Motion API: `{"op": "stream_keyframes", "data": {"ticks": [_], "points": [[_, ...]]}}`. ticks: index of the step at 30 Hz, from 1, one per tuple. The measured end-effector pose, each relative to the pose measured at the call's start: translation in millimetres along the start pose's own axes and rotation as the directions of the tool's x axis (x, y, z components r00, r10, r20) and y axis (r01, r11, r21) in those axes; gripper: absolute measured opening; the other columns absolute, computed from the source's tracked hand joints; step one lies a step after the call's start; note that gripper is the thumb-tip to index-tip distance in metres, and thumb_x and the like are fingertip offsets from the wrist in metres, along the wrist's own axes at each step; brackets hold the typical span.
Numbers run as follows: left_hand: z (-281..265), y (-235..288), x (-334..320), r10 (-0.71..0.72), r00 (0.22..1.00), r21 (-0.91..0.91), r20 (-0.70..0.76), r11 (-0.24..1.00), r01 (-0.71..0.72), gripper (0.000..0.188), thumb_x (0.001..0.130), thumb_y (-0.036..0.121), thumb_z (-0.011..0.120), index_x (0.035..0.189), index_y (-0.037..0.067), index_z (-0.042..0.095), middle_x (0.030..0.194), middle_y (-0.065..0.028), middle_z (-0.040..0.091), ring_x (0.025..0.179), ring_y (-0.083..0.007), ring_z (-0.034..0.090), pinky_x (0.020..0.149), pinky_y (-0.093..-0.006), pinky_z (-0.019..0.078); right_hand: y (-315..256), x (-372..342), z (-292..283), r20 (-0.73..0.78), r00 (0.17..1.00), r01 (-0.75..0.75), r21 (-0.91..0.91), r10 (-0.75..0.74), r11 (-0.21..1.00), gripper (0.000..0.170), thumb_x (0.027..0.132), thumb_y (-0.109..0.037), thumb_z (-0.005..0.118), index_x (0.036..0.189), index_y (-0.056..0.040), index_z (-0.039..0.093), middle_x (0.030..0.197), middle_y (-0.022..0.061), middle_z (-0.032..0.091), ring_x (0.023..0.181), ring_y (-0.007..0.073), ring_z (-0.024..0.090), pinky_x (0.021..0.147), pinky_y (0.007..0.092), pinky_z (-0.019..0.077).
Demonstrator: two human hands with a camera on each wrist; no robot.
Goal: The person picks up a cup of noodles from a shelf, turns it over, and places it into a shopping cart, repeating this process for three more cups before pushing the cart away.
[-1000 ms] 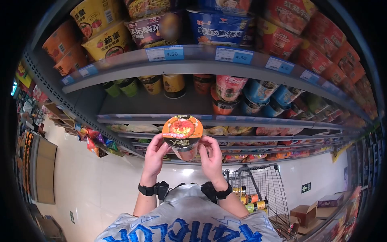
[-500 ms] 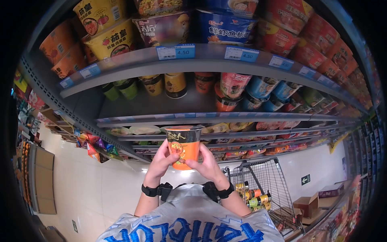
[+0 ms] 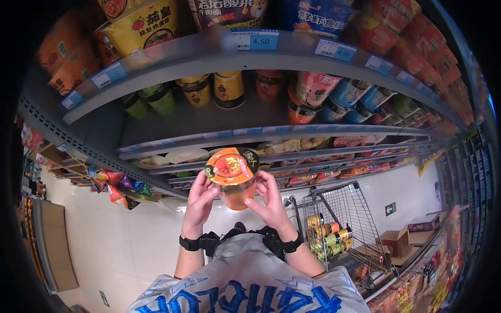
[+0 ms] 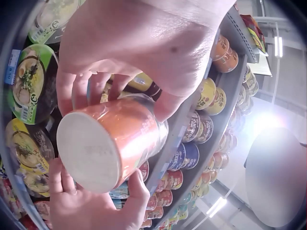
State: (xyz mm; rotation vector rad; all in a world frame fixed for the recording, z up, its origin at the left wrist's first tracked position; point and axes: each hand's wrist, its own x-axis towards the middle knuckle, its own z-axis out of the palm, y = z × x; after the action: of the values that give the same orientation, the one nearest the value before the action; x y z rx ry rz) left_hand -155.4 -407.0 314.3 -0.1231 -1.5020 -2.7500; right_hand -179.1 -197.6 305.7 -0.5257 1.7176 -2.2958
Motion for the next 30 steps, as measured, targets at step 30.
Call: {"op": "stream_keyframes", "data": {"ticks": [30], "points": [[59, -36, 20, -0.178, 0.972, 0.182, 0.151, 0.972, 0.150, 0.087, 0.087, 0.003, 0.066, 0.156, 0.009, 0.014, 0.122, -0.0112, 0.056, 0.106, -0.0155, 0.056, 0.091, -0.0305, 0.0481, -12, -55, -63, -0.235, 0.969, -0.080, 0.018, 0.082, 0.997, 0.055, 0.092, -0.010, 0.064, 0.139, 0.0055, 0.041, 0.121, 0.0090, 0.058, 0.101, 0.0097, 0.057, 0.090, 0.0258, 0.0467]]}}
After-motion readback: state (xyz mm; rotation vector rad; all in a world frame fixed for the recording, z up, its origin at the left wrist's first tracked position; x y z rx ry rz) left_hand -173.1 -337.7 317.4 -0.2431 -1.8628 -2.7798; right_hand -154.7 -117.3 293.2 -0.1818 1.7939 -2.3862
